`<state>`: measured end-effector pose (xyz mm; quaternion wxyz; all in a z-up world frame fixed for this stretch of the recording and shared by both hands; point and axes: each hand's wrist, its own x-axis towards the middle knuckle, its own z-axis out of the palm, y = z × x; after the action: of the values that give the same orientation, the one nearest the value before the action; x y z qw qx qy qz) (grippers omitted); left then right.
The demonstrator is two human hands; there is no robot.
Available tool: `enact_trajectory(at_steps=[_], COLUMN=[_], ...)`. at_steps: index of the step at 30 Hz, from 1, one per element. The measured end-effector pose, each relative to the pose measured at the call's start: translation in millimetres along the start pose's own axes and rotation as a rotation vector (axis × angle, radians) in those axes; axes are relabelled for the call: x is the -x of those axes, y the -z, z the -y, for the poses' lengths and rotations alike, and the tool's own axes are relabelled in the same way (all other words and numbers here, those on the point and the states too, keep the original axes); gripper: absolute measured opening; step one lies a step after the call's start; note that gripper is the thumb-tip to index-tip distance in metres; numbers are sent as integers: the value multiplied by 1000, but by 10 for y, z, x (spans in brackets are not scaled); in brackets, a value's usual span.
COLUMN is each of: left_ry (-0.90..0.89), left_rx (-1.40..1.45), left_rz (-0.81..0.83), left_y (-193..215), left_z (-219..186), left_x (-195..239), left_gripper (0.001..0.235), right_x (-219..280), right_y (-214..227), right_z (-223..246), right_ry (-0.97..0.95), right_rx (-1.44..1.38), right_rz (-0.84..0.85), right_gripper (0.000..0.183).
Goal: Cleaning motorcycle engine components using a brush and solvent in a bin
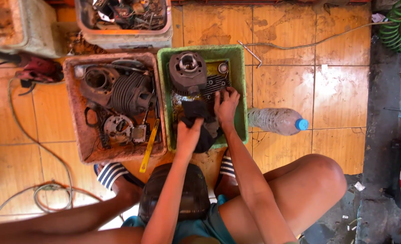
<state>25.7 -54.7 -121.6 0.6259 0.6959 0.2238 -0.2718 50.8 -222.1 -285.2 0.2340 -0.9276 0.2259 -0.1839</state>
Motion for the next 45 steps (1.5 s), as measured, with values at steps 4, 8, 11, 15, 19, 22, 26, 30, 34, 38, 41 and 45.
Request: enact_trajectory(at_steps=[4, 8, 11, 15, 19, 22, 26, 30, 34, 38, 41, 45], left_ry=[66, 57, 2, -286, -296, -315, -240, 20, 170, 105, 82, 2], left_rx=[39, 85, 86, -50, -81, -87, -12, 19, -50, -80, -55, 8], left_rz=[-92, -70, -60, 31, 50, -58, -131, -68, 21, 71, 22, -13], left_y=[178, 406, 562, 695, 925, 1145, 1463, 1748, 1875, 1899, 1932, 2048], left_z=[-557, -975, -1087, -788, -835, -698, -627, -720, -718, -527, -306, -608], left_x=[200, 389, 454, 73, 149, 42, 144, 519, 384, 124, -15, 159], left_gripper=[75, 85, 85, 39, 33, 41, 56, 83, 107, 102, 94, 74], right_x=[7, -20, 63, 70, 138, 232, 327, 405, 495, 420, 421, 300], right_y=[213, 493, 418, 1286, 1097, 1072, 1179, 1116, 1047, 930, 991, 917], right_z=[153, 526, 571, 1582, 1502, 1598, 1844, 1977, 1970, 1819, 2047, 2387], right_ry=[-59, -516, -561, -496, -305, -276, -200, -184, -248, -375, -467, -512], right_rx=[-498, -1230, -1471, -1216, -1093, -1087, -1029, -982, -878, -870, -873, -981], right_rz=[122, 800, 912, 933, 1006, 1025, 1049, 1004, 909, 730, 669, 567], right_gripper=[39, 88, 92, 66, 83, 65, 64, 59, 62, 60, 70, 65])
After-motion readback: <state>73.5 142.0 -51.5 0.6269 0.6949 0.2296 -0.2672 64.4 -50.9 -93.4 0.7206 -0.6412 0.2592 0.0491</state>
